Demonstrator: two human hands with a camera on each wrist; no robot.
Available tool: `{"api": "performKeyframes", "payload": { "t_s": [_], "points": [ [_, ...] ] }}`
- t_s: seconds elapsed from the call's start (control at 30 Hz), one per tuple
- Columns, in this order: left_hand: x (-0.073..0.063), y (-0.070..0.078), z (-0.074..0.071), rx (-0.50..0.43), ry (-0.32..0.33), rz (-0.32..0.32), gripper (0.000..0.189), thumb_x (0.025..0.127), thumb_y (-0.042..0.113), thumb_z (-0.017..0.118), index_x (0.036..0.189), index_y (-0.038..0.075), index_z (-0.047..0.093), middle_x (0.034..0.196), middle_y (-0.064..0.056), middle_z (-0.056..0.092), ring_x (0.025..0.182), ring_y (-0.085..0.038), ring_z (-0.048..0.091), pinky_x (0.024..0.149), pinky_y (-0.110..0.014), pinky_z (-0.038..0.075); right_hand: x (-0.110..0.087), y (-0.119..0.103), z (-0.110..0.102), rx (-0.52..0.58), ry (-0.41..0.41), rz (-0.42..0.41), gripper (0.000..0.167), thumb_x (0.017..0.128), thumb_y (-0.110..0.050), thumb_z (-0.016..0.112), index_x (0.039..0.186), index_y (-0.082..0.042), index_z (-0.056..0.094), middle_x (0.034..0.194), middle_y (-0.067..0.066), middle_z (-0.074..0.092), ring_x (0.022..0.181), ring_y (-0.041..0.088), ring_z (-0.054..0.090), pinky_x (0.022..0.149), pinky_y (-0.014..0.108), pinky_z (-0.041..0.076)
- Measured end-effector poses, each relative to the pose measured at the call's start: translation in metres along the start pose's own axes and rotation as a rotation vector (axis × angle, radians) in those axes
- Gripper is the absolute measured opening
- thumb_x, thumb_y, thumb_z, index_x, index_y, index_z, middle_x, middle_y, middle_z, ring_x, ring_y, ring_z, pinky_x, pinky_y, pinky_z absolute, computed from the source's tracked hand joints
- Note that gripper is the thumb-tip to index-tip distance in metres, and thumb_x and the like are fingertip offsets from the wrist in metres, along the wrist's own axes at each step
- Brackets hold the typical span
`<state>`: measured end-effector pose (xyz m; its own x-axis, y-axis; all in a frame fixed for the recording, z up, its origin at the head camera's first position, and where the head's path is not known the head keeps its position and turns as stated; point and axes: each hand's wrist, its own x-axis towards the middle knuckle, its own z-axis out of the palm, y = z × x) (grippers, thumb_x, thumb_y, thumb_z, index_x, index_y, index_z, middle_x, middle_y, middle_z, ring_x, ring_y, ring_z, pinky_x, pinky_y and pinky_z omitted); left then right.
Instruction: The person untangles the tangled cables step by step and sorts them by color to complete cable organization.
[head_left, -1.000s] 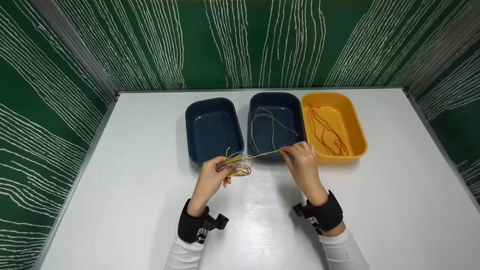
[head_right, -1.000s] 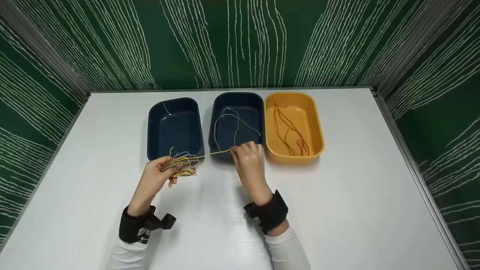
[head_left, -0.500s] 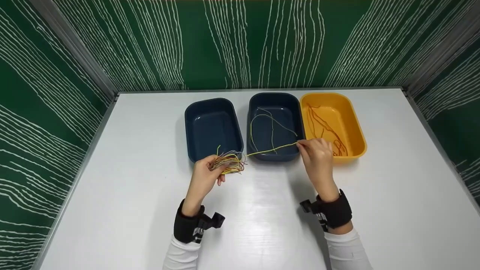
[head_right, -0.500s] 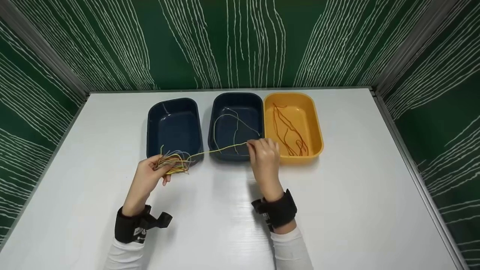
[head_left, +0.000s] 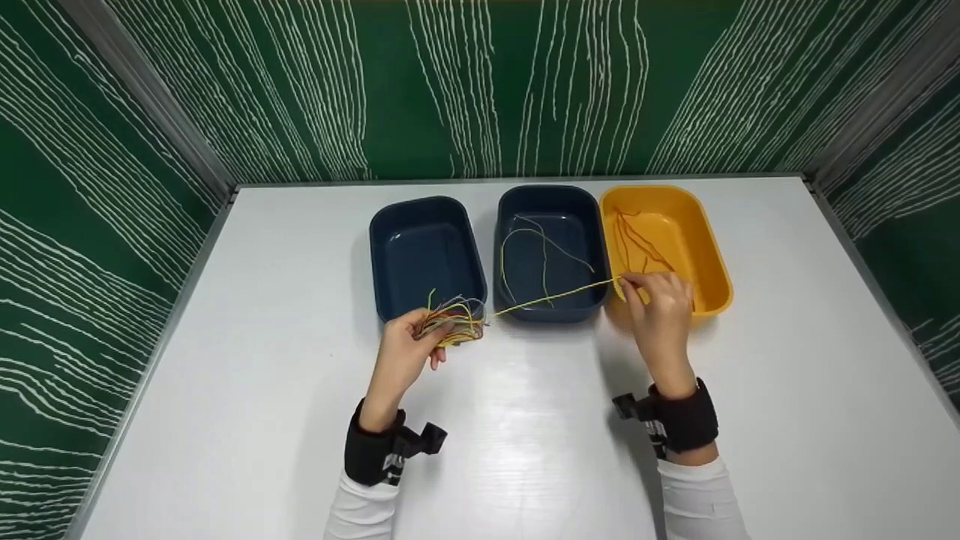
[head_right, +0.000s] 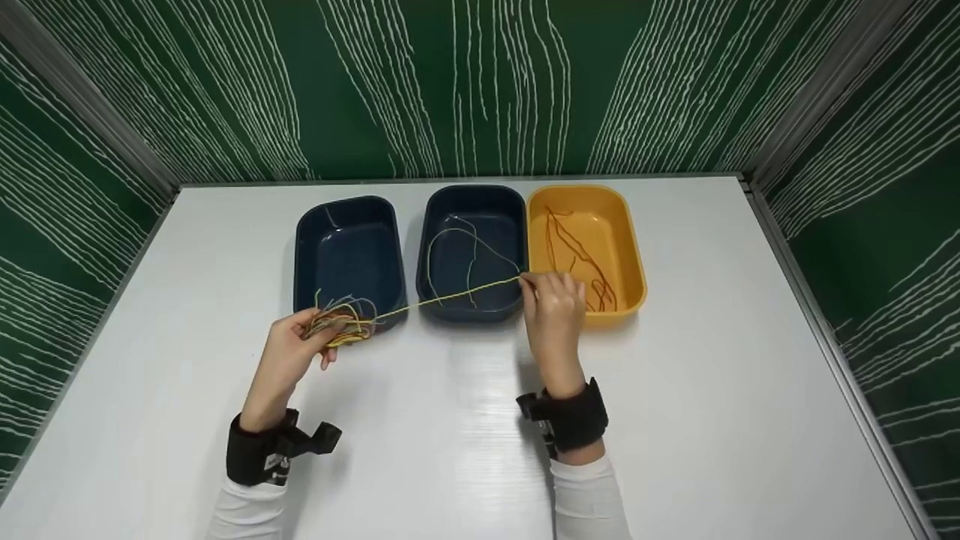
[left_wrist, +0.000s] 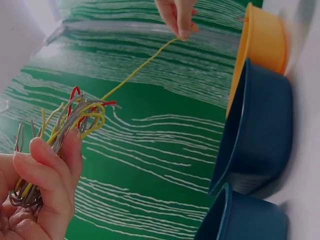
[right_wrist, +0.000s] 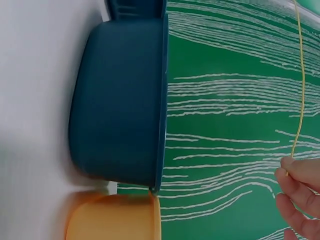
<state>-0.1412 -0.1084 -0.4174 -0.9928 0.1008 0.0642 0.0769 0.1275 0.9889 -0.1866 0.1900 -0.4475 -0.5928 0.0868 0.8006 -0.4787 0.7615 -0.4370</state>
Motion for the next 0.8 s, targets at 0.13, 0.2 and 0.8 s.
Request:
{"api": "performKeyframes", "payload": {
  "t_s": [0.13,0.2,0.8],
  "points": [
    [0.001,-0.006,-0.005,0.008,0.028,0.029,0.013,0.084,0.0,0.056,0.089,-0.012,0.057,0.058,-0.004,0.055,0.041,-0.008,0.048,0.038,-0.019,0.041,0.001,0.006,-0.004,-0.041,-0.01,0.005,0.01,0.069,0.005,0.071,0.076,0.006,0.064,0.07,0.018,0.062,0.07,0.033,0.05,0.064,0.044,0.029],
    [0.0,-0.006,-0.008,0.007,0.057,0.042,0.014,0.084,-0.001,0.057,0.091,-0.012,0.057,0.058,-0.005,0.055,0.041,-0.007,0.048,0.038,-0.019,0.041,0.001,0.01,-0.006,-0.059,-0.025,0.003,0.01,0.07,0.004,0.07,0.077,0.006,0.064,0.071,0.018,0.062,0.07,0.033,0.05,0.064,0.043,0.028],
    [0.001,-0.006,-0.021,-0.031,0.15,0.014,0.013,0.082,-0.007,0.056,0.093,-0.014,0.058,0.059,-0.011,0.056,0.039,-0.008,0.048,0.036,-0.017,0.039,0.002,0.017,-0.017,-0.099,-0.043,0.056,0.011,0.068,0.002,0.072,0.075,0.007,0.065,0.071,0.019,0.062,0.069,0.034,0.049,0.062,0.042,0.027]
  ]
}}
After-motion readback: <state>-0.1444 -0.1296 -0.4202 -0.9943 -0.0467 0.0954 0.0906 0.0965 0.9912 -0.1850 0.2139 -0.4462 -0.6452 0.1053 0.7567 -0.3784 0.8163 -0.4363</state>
